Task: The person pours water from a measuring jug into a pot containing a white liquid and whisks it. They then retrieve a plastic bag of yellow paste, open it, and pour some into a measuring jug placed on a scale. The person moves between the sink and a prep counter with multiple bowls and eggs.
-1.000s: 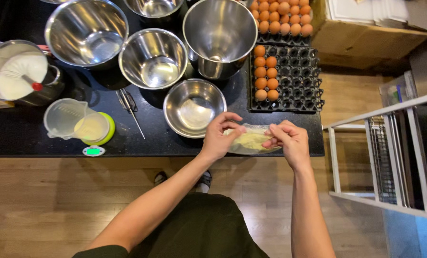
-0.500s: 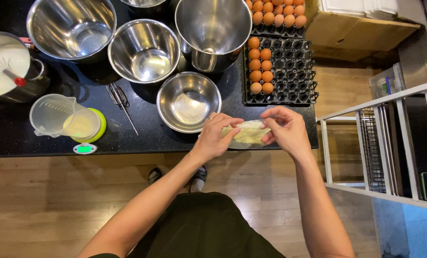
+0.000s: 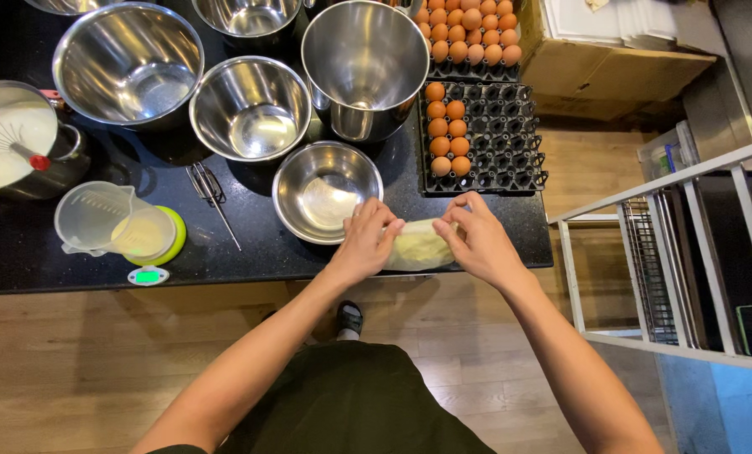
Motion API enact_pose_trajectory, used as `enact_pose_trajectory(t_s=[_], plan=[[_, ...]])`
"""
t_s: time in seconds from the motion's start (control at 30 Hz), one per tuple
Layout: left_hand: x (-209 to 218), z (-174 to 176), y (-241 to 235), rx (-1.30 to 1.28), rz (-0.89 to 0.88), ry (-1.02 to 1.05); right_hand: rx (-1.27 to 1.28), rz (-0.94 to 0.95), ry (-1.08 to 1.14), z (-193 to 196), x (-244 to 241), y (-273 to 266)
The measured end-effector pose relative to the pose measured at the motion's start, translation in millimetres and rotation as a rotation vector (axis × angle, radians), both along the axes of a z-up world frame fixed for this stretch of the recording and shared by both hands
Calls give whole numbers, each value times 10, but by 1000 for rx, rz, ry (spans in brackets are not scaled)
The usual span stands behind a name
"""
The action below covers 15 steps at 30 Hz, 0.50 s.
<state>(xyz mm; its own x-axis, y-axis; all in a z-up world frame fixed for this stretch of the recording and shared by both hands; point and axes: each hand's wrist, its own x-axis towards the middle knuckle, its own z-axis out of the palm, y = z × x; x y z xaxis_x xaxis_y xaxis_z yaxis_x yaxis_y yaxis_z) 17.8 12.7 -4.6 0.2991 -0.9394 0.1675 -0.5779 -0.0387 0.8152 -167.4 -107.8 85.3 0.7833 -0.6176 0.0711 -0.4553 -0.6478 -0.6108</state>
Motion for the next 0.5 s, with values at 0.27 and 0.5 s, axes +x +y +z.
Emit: enact_pose_trajectory(t_s=[0.27, 0.5], plan=[[-38, -152, -85, 427, 3, -89, -280, 30, 298, -405, 151, -60], [110, 131, 30, -46, -126, -190, 86, -26, 304, -888, 202, -335]])
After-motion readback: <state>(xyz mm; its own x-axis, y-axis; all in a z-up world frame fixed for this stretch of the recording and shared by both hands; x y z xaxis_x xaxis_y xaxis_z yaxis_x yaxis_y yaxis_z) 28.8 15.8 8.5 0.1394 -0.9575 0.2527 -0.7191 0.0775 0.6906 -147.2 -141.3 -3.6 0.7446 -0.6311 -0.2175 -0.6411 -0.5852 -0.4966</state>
